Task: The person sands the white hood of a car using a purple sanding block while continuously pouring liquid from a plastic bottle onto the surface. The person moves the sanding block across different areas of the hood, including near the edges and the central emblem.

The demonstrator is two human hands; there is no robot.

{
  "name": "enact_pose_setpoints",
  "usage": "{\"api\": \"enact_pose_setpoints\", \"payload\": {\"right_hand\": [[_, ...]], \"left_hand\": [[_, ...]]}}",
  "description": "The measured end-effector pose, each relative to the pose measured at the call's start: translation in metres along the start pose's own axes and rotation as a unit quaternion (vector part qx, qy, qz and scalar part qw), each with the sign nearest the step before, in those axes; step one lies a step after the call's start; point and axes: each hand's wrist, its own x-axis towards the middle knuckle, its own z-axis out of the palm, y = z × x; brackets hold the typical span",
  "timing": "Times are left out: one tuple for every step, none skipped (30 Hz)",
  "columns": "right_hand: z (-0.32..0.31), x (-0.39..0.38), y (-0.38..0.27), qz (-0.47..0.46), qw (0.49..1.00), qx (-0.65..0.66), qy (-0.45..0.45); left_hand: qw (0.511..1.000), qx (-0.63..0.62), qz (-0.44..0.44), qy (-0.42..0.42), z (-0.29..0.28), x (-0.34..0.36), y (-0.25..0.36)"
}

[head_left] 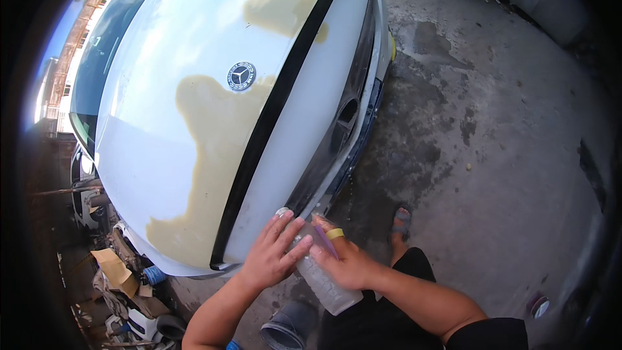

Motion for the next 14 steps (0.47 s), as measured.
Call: {"api": "enact_pose_setpoints", "payload": {"right_hand": [[0.006, 0.002, 0.000, -0.001, 1.000, 0.006, 0.008], [0.009, 0.006, -0.001, -0.024, 0.999, 0.049, 0.004], [0.005, 0.006, -0.006, 0.064, 0.981, 0.177, -0.053], [0.002, 0.008, -0.015, 0.082, 0.975, 0.204, -0.033], [-0.001, 0.012, -0.020, 0.099, 0.969, 0.228, -0.011], [-0.005, 0.017, -0.018, 0.089, 0.974, 0.207, 0.033], [0.001, 0.026, -0.018, 0.068, 0.976, 0.198, 0.054], [-0.002, 0.037, 0.001, -0.017, 0.981, 0.132, 0.141], [-0.003, 0.043, 0.017, -0.065, 0.976, 0.052, 0.202], [0.001, 0.052, 0.019, -0.115, 0.961, -0.022, 0.249], [0.006, 0.063, 0.020, -0.167, 0.937, -0.091, 0.292], [0.013, 0.075, 0.026, -0.221, 0.904, -0.190, 0.312], [0.018, 0.092, 0.034, -0.270, 0.857, -0.292, 0.328], [0.020, 0.111, 0.044, -0.315, 0.796, -0.388, 0.342]], "left_hand": [[0.998, -0.050, -0.034, 0.024, 0.002, -0.006, 0.001], [0.992, -0.100, -0.064, 0.052, 0.006, -0.013, 0.000], [0.981, -0.151, -0.094, 0.080, 0.009, -0.020, -0.003], [0.972, -0.176, -0.126, 0.096, 0.005, -0.030, -0.006], [0.965, -0.187, -0.117, 0.139, 0.004, -0.040, -0.016], [0.957, -0.197, -0.107, 0.182, 0.002, -0.051, -0.030], [0.953, -0.182, -0.107, 0.216, -0.020, -0.068, -0.038], [0.940, -0.218, -0.118, 0.233, -0.022, -0.072, -0.049], [0.926, -0.254, -0.130, 0.247, -0.029, -0.074, -0.056], [0.893, -0.331, -0.171, 0.252, -0.043, -0.078, -0.061], [0.856, -0.399, -0.211, 0.251, -0.056, -0.082, -0.067], [0.873, -0.351, -0.199, 0.275, -0.058, -0.091, -0.083], [0.885, -0.305, -0.183, 0.300, -0.058, -0.098, -0.100], [0.888, -0.305, -0.173, 0.298, -0.058, -0.097, -0.104]]}}
